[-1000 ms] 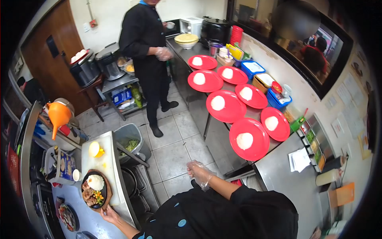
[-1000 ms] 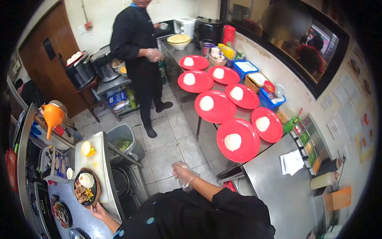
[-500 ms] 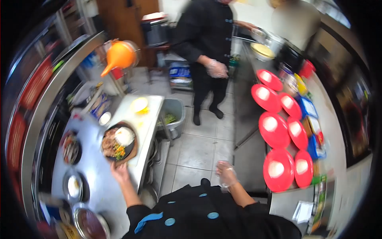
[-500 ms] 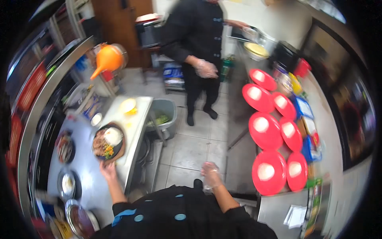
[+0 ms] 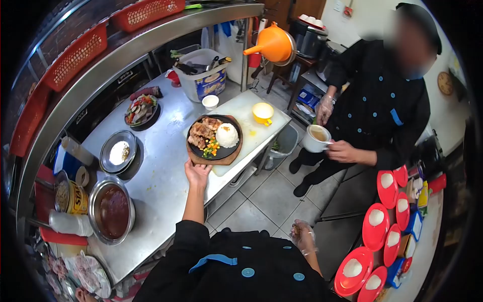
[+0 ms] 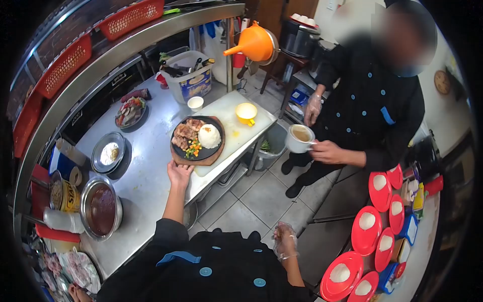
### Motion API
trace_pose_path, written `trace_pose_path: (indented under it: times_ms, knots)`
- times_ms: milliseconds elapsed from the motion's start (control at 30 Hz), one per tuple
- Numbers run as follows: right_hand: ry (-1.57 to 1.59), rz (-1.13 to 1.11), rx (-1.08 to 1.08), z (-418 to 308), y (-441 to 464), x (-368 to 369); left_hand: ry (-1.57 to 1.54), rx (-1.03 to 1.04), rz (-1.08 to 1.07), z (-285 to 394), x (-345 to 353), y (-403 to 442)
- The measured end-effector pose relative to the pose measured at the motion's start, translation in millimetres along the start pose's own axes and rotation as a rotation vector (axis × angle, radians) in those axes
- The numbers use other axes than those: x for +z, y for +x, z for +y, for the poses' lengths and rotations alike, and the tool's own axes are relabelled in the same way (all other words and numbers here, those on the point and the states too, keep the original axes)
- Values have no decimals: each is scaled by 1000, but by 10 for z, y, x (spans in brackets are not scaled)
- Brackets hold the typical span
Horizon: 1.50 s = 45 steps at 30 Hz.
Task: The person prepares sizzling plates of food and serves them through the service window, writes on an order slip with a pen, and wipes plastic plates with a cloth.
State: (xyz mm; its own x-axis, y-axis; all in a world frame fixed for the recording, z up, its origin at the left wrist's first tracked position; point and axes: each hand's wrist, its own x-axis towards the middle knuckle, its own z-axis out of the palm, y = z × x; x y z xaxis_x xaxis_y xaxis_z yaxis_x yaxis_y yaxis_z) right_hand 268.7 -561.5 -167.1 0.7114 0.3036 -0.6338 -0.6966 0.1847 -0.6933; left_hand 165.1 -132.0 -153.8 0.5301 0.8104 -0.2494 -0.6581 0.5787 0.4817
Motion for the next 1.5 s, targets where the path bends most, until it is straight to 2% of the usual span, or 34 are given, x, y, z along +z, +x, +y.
trace_pose_path:
  times_ms: [367, 467, 533, 767, 933, 1033, 1100, 1333, 1500]
  knots:
    - [-70, -91, 31, 64, 25, 44, -16, 16, 28, 12, 6, 10]
    - [-86, -98, 24, 53, -5, 61, -80, -47, 22, 27, -1, 44]
    - [-117, -90, 40, 14, -46, 71, 115, 53, 5, 3, 19, 46]
    - [-188, -99, 36, -34, -118, 38, 116, 79, -20, 63, 12, -139]
    - [-271, -96, 44, -35, -95, 69, 117, 21, -42, 132, 15, -235]
    - [-194, -136, 109, -56, -60, 114, 212, -18, -11, 172, 53, -283]
    - [-194, -135, 110, -50, -55, 161, 339, 19, -16, 182, 131, -350]
    - [-213, -191, 108, -7, -14, 219, 503, 7, 23, 212, 75, -269]
    - [-233, -159, 88, -1, -42, 199, 576, 93, 94, 197, 129, -374]
